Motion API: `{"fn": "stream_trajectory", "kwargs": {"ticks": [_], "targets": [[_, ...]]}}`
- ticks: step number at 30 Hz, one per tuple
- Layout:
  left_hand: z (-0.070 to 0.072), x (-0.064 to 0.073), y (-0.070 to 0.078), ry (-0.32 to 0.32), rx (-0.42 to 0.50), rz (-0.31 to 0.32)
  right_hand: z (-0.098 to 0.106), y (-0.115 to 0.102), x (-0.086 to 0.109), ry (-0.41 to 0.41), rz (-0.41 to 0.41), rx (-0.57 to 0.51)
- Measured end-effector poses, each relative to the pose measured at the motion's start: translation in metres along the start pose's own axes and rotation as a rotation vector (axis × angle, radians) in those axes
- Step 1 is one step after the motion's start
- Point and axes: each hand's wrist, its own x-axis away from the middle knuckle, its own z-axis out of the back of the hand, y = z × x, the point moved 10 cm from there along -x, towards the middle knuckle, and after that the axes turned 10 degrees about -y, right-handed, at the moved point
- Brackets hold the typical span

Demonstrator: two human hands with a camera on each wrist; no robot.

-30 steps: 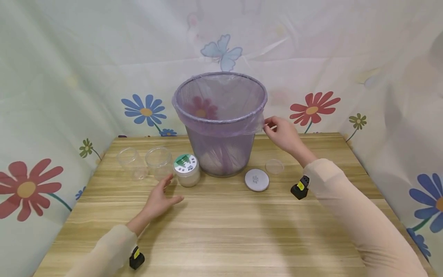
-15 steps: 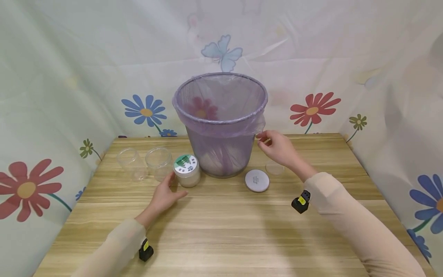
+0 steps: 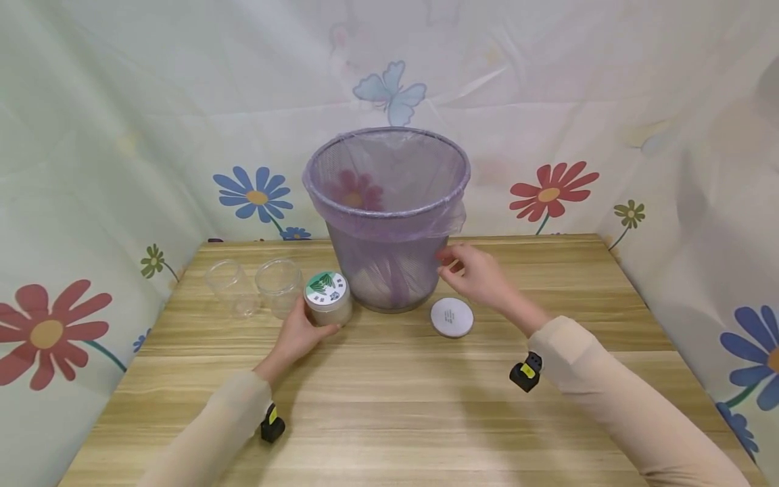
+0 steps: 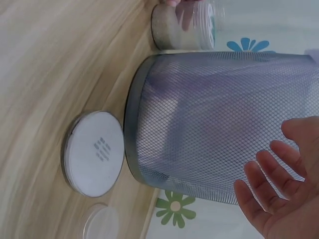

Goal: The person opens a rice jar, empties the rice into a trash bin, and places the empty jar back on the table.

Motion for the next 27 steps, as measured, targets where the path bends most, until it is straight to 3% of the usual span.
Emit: {"fn": "stream_trajectory", "kwargs": {"ticks": [4, 16, 27], "targets": [[-0.001, -0.004, -0.001, 0.000, 0.013, 0.015, -0.006, -0.007, 0.002, 0.000, 0.044, -0.018], [-0.001, -0.008, -0.002, 0.018, 0.029, 0.017, -0.023, -0.024, 0.007, -0.018, 0.074, -0.023], [-0.006, -0.006, 0.002, 0.027, 0.084, -0.020, -0.035, -0.044, 0.014, 0.016, 0.170, 0.121]]}}
